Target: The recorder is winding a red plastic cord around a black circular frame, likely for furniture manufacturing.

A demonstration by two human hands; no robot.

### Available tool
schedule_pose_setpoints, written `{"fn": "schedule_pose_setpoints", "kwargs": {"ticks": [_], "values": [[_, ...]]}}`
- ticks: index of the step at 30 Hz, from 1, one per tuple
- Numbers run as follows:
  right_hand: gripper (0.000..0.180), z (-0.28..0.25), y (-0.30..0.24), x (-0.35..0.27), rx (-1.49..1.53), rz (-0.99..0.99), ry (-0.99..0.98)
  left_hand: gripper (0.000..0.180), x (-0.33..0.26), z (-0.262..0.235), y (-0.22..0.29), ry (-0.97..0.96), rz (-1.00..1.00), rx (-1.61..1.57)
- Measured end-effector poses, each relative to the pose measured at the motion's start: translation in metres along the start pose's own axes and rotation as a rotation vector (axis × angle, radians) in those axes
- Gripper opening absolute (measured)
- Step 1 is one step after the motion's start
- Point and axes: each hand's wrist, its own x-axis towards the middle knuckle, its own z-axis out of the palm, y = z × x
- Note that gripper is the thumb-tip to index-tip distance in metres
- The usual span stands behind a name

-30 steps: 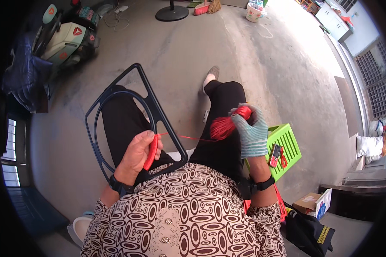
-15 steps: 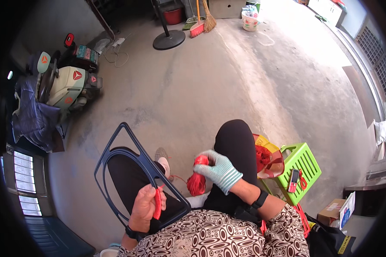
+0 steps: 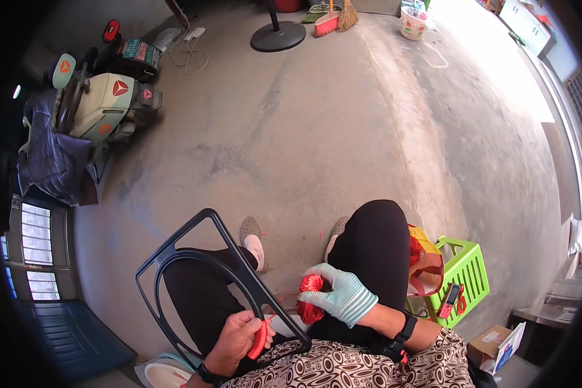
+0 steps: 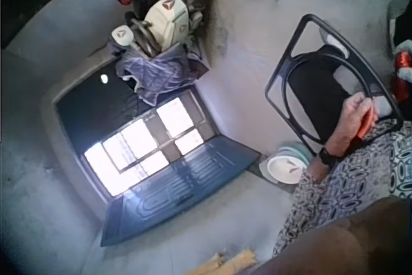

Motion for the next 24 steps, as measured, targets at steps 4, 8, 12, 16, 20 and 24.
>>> {"fn": "schedule_pose_setpoints", "kwargs": {"ticks": [4, 8, 12, 16, 20, 24], "values": [[0.041, -0.002, 0.006, 0.006, 0.046, 0.045, 0.01, 0.023, -0.001, 0.0, 0.001, -0.011, -0.047, 0.068], [0.041, -0.001, 0.01, 0.009, 0.11, 0.045, 0.059, 0.022, 0.0, 0.003, 0.001, -0.032, -0.045, 0.088], [0.036, 0.003, 0.01, 0.012, -0.031, -0.037, 0.149, 0.023, -0.001, 0.01, 0.004, -0.023, -0.023, 0.111], [0.03, 0.007, 0.015, 0.019, 0.029, -0.032, 0.175, 0.023, -0.005, 0.013, 0.002, 0.022, 0.035, 0.113], [0.028, 0.011, 0.018, 0.023, 0.123, -0.099, 0.205, 0.021, -0.015, 0.015, -0.008, -0.046, 0.109, 0.092], [0.031, 0.025, 0.007, 0.028, 0.153, -0.102, 0.302, 0.023, -0.016, 0.022, -0.016, -0.104, 0.17, 0.0]]}}
